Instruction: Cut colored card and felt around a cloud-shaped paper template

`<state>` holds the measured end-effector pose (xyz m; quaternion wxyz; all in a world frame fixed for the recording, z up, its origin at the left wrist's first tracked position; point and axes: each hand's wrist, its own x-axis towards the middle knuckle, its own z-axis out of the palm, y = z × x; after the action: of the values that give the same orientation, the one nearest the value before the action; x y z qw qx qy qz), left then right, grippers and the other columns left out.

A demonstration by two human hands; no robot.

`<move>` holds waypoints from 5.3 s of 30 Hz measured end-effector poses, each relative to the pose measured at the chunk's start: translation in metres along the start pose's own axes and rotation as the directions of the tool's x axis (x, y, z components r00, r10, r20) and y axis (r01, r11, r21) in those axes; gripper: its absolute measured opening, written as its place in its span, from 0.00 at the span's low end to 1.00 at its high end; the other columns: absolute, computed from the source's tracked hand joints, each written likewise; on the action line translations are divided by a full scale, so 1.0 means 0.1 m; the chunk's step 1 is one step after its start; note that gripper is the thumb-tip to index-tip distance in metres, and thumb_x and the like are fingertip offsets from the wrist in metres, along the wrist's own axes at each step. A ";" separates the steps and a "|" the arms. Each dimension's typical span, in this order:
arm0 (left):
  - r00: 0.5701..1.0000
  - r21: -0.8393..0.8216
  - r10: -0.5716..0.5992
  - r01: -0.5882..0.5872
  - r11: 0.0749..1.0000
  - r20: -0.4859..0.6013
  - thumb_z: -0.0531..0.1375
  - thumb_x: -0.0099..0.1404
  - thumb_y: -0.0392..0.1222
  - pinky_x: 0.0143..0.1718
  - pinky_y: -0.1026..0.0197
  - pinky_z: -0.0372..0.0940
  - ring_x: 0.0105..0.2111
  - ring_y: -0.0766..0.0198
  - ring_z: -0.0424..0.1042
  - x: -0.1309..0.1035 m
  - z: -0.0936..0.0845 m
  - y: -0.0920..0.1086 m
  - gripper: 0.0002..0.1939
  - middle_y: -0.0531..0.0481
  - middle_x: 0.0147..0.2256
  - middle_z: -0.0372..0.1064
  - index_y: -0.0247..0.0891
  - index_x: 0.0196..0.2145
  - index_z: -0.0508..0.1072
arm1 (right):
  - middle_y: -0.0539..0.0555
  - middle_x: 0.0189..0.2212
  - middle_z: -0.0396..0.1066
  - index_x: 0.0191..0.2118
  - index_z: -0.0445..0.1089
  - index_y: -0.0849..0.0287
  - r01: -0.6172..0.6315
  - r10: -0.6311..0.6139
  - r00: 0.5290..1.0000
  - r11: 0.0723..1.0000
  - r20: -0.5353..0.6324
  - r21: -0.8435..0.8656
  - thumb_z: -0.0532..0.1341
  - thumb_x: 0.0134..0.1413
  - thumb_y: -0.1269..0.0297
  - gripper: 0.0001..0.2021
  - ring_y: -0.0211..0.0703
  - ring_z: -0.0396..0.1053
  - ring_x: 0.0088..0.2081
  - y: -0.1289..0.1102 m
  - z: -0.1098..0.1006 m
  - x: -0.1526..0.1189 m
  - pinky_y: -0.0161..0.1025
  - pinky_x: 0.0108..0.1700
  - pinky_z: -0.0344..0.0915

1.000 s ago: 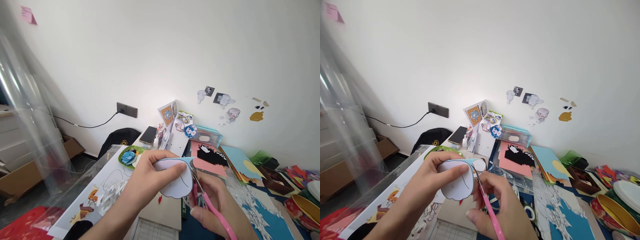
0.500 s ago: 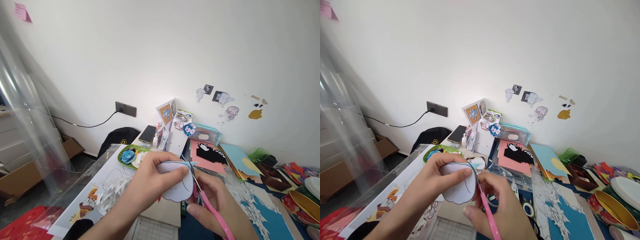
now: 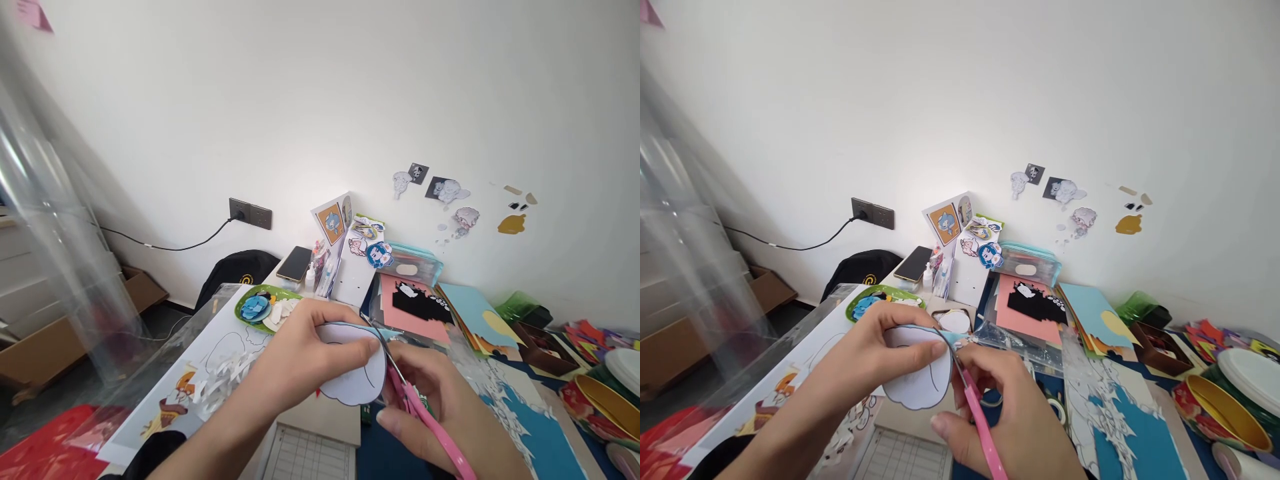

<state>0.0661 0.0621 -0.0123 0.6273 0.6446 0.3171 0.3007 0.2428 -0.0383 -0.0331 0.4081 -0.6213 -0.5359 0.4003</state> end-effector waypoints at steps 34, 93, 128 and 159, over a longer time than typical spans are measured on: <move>0.997 -0.013 -0.073 0.073 0.997 0.041 0.65 0.52 0.46 0.17 0.69 0.60 0.20 0.65 0.68 0.03 -0.04 -0.03 0.11 0.52 0.20 0.68 0.34 0.23 0.74 | 0.46 0.20 0.57 0.23 0.63 0.57 0.068 -0.038 0.988 0.978 0.148 -0.197 0.59 0.42 0.70 0.03 0.37 0.55 0.22 -0.24 0.02 0.09 0.35 0.24 0.53; 0.985 -0.498 0.086 -0.149 0.854 -0.147 0.65 0.49 0.36 0.19 0.69 0.58 0.16 0.71 0.61 0.06 0.19 0.02 0.10 0.56 0.14 0.62 0.35 0.18 0.66 | 0.48 0.21 0.59 0.31 0.68 0.57 0.305 -0.311 0.931 0.950 -0.191 -0.060 0.63 0.43 0.63 0.07 0.38 0.58 0.21 -0.03 0.34 0.16 0.34 0.21 0.57; 0.991 -0.493 0.053 -0.108 0.864 -0.124 0.66 0.46 0.36 0.19 0.70 0.55 0.18 0.71 0.59 0.07 0.17 0.00 0.09 0.54 0.16 0.62 0.32 0.19 0.69 | 0.44 0.17 0.54 0.26 0.73 0.59 0.233 -0.244 0.955 0.969 -0.170 -0.083 0.61 0.41 0.67 0.04 0.33 0.51 0.17 -0.01 0.27 0.18 0.31 0.19 0.54; 0.990 -0.446 -0.011 -0.053 0.893 -0.141 0.70 0.45 0.38 0.20 0.71 0.59 0.19 0.71 0.64 0.05 0.09 0.02 0.09 0.53 0.18 0.68 0.32 0.20 0.74 | 0.48 0.20 0.61 0.27 0.69 0.57 0.090 -0.115 0.986 0.977 -0.121 -0.195 0.61 0.44 0.67 0.02 0.35 0.57 0.18 -0.04 0.19 0.10 0.33 0.20 0.61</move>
<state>0.0762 0.0605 -0.0104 0.7320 0.4633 0.2754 0.4168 0.2243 -0.0264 -0.0368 0.4021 -0.6536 -0.5748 0.2842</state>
